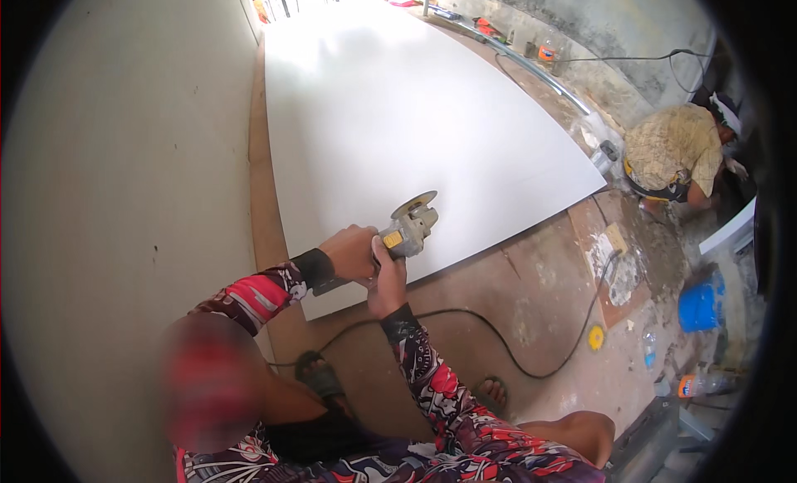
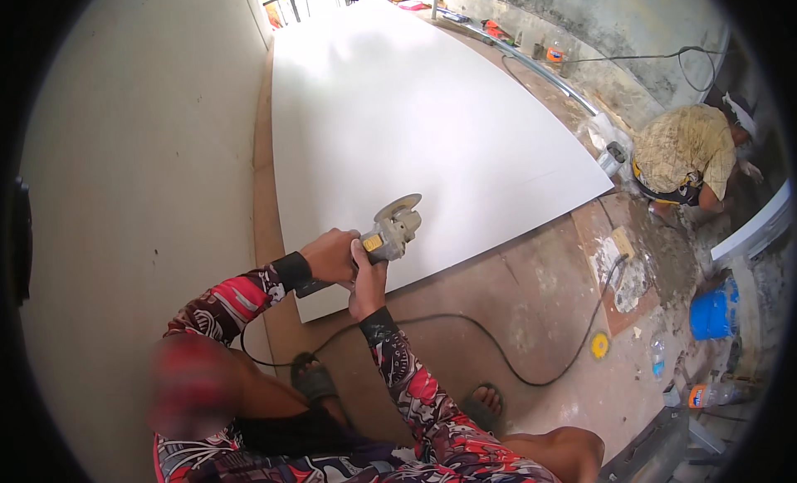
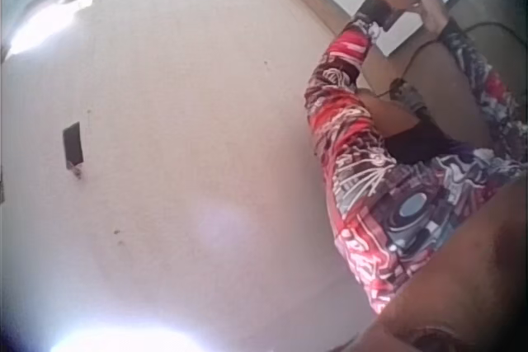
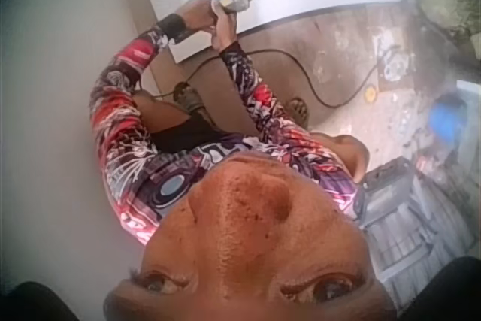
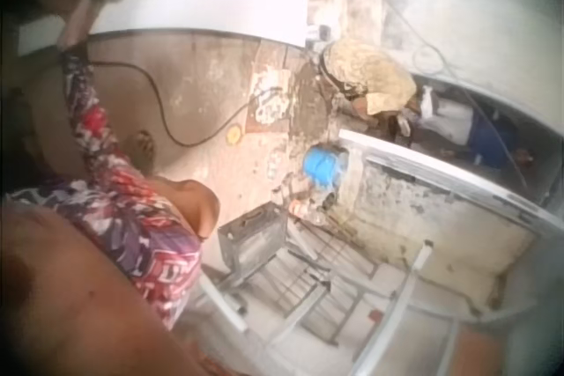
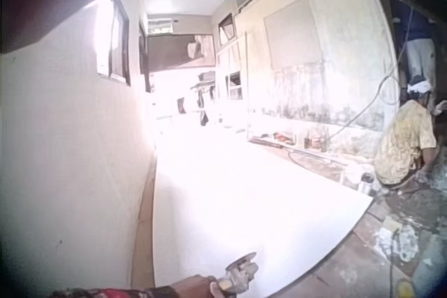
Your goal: The person uses a power grinder to trim the edge of a white panel on the floor and later wipes the surface of the panel with a red cloth.
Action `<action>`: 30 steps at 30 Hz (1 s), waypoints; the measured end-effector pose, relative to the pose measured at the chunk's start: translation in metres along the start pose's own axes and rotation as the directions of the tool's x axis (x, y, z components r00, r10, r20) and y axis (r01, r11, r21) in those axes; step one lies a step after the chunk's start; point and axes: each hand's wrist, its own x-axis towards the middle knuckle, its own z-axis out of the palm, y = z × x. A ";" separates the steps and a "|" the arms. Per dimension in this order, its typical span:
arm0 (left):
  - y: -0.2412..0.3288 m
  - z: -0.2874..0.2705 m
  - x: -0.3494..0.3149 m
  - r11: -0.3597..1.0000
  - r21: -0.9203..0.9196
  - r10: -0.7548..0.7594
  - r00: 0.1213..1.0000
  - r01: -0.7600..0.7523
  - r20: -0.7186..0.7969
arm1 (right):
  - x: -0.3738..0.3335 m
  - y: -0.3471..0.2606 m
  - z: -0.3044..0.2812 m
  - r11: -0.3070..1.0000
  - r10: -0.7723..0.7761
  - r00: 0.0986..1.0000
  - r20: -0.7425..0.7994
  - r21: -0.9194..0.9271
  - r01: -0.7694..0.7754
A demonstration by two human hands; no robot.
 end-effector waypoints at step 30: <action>-0.010 0.009 0.005 1.000 -0.006 0.016 0.999 -0.015 0.045 | 0.003 0.013 -0.007 0.998 -0.066 0.997 -0.028 -0.019 0.065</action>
